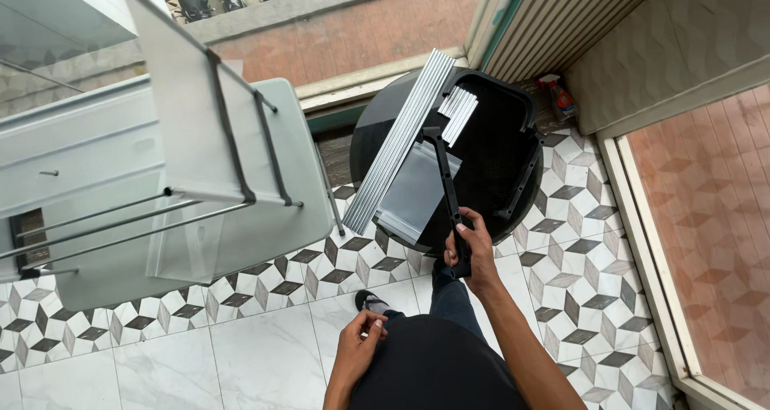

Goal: The person assembles a metal-framed drying rack by inserting metal rods into black plastic sleeves and attaching translucent plastic sheets to the frame. The person repeatedly picks parts from a black bin, aligns them with the frame, and secures them in place.

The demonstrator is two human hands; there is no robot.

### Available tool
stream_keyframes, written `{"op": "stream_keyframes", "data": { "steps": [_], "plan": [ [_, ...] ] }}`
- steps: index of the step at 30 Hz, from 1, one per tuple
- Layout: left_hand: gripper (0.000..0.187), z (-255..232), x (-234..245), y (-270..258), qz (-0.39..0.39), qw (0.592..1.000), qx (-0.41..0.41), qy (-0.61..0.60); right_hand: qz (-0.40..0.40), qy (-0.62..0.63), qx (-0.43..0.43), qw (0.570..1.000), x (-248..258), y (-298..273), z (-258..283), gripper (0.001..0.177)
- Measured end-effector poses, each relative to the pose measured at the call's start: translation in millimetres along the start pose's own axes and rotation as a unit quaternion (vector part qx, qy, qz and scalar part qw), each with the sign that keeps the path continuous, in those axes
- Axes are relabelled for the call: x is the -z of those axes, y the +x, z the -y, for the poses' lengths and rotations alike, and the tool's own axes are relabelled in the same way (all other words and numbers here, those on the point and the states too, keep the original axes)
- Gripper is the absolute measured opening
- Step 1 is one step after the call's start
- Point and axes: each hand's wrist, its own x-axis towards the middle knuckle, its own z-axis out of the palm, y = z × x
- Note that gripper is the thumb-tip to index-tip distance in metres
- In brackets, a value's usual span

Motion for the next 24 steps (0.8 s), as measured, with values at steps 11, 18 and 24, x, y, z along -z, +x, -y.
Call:
{"op": "stream_keyframes", "data": {
  "steps": [11, 18, 24],
  "plan": [
    [0.021, 45.4, 123.0, -46.7, -0.066, 0.991, -0.100, -0.052, 0.231, 0.063, 0.142, 0.960, -202.1, -42.3, 17.3, 0.053],
    [0.021, 4.5, 175.6, -39.7, -0.102, 0.980, -0.167, -0.033, 0.229, -0.099, 0.292, 0.923, -305.9, -20.3, 55.9, 0.056],
    [0.023, -72.2, 209.1, -23.8, -0.101, 0.961, -0.257, -0.023, 0.175, -0.273, 0.433, 0.841, -372.4, 29.3, 59.8, 0.056]
  ]
}}
